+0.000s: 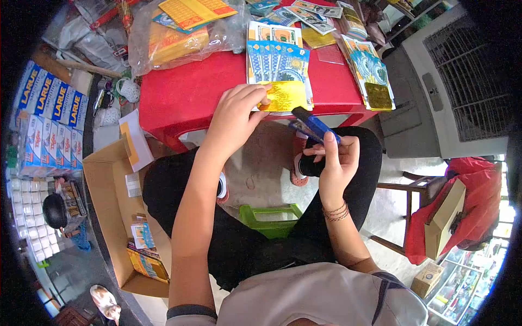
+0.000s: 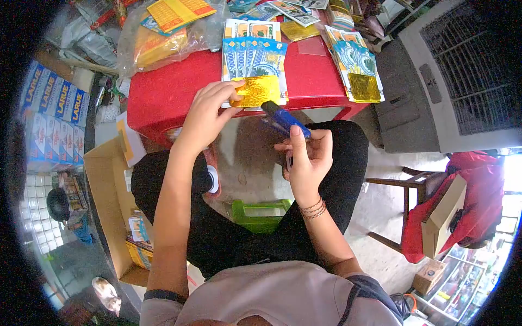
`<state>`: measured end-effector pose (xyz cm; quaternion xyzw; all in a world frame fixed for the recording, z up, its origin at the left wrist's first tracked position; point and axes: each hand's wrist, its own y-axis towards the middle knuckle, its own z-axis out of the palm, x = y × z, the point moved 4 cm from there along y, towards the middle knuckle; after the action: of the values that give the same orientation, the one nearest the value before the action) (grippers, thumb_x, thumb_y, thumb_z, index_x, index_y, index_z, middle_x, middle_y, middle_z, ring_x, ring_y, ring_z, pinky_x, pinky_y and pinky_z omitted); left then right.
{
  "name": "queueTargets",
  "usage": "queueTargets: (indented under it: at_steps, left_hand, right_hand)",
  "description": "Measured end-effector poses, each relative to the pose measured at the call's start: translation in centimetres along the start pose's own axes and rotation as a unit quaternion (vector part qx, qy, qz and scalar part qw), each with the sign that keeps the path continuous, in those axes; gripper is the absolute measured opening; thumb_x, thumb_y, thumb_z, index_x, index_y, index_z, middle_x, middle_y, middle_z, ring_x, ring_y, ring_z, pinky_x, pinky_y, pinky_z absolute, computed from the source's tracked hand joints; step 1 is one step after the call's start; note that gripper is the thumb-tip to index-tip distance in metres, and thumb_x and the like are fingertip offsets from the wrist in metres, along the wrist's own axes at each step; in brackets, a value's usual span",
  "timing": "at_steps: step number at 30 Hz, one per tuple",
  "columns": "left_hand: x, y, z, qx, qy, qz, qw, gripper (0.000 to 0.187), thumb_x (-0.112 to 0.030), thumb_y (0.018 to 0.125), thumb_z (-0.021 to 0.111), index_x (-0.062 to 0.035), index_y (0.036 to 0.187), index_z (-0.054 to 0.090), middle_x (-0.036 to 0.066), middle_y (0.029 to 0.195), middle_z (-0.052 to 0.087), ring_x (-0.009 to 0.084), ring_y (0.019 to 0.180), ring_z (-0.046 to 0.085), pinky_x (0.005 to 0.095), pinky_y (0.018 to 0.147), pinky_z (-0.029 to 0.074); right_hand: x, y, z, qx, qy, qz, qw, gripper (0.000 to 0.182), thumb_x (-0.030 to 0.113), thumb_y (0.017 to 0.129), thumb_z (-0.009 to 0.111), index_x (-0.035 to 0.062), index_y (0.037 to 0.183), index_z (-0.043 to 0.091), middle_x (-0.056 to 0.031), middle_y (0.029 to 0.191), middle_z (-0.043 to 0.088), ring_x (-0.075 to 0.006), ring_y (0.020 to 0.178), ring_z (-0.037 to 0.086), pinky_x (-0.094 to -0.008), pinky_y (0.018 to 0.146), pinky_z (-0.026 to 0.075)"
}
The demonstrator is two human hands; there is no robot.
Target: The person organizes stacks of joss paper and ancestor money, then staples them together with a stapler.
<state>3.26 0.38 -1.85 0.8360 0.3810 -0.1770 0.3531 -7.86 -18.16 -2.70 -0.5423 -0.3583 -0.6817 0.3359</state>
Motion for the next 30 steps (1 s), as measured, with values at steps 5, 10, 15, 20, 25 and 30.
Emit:
queueTargets:
  at_steps: [5, 10, 15, 20, 25, 30]
  left_hand:
    - [-0.2, 0.2, -0.2, 0.008, -0.001, -0.003, 1.000, 0.036, -0.005, 0.076, 0.068, -0.0038, 0.112, 0.060, 0.010, 0.115, 0.062, 0.0310, 0.110, 0.055, 0.0405, 0.097, 0.040]
    - [-0.1, 0.0, -0.2, -0.007, -0.005, 0.012, 1.000, 0.022, -0.004, 0.076, 0.067, -0.0019, 0.096, 0.057, 0.009, 0.119, 0.062, 0.0309, 0.112, 0.055, 0.0412, 0.097, 0.040]
    - [-0.3, 0.0, -0.2, -0.002, -0.001, 0.018, 1.000, 0.018, -0.003, 0.076, 0.067, -0.0020, 0.090, 0.055, 0.009, 0.121, 0.061, 0.0310, 0.113, 0.054, 0.0413, 0.097, 0.040]
    - [-0.8, 0.0, -0.4, 0.009, 0.031, -0.011, 0.999, 0.020, -0.002, 0.075, 0.067, -0.0030, 0.093, 0.057, 0.008, 0.122, 0.055, 0.0328, 0.109, 0.055, 0.0421, 0.092, 0.044]
    - [-0.6, -0.2, -0.2, -0.005, 0.042, 0.007, 0.999, 0.022, -0.003, 0.075, 0.068, -0.0044, 0.095, 0.059, 0.007, 0.115, 0.054, 0.0323, 0.103, 0.056, 0.0422, 0.088, 0.046]
    - [-0.7, -0.3, -0.2, -0.035, 0.027, 0.029, 0.999, 0.016, -0.004, 0.074, 0.068, -0.0060, 0.088, 0.059, 0.008, 0.104, 0.054, 0.0320, 0.095, 0.056, 0.0432, 0.085, 0.045]
  right_hand:
    - [-0.8, 0.5, 0.7, 0.000, -0.037, -0.014, 0.999, 0.024, 0.012, 0.092, 0.063, 0.0029, 0.088, 0.042, -0.0108, 0.077, 0.064, -0.0167, 0.071, 0.069, -0.0219, 0.047, 0.047]
    - [-2.0, -0.4, 2.3, 0.023, 0.047, 0.020, 0.998, 0.023, 0.010, 0.094, 0.060, 0.0026, 0.091, 0.039, -0.0145, 0.093, 0.063, -0.0233, 0.083, 0.070, -0.0296, 0.065, 0.057]
    - [-2.5, -1.3, 3.3, 0.022, 0.098, -0.001, 0.995, 0.022, 0.007, 0.094, 0.059, 0.0035, 0.093, 0.037, -0.0165, 0.098, 0.063, -0.0234, 0.091, 0.068, -0.0324, 0.077, 0.057]
    - [-3.6, -1.0, 3.9, 0.009, 0.114, -0.016, 0.993, 0.023, 0.004, 0.092, 0.061, 0.0036, 0.093, 0.038, -0.0142, 0.099, 0.062, -0.0193, 0.091, 0.066, -0.0304, 0.077, 0.057]
    - [-3.3, -0.2, 5.0, -0.023, 0.084, 0.019, 0.996, 0.026, 0.009, 0.091, 0.064, 0.0026, 0.095, 0.039, -0.0090, 0.089, 0.059, -0.0136, 0.081, 0.065, -0.0248, 0.058, 0.056]
    - [-2.7, 1.0, 6.0, 0.015, -0.120, -0.055, 0.991, 0.039, 0.012, 0.086, 0.069, 0.0003, 0.104, 0.036, -0.0111, 0.082, 0.059, -0.0107, 0.061, 0.057, -0.0291, 0.048, 0.047]
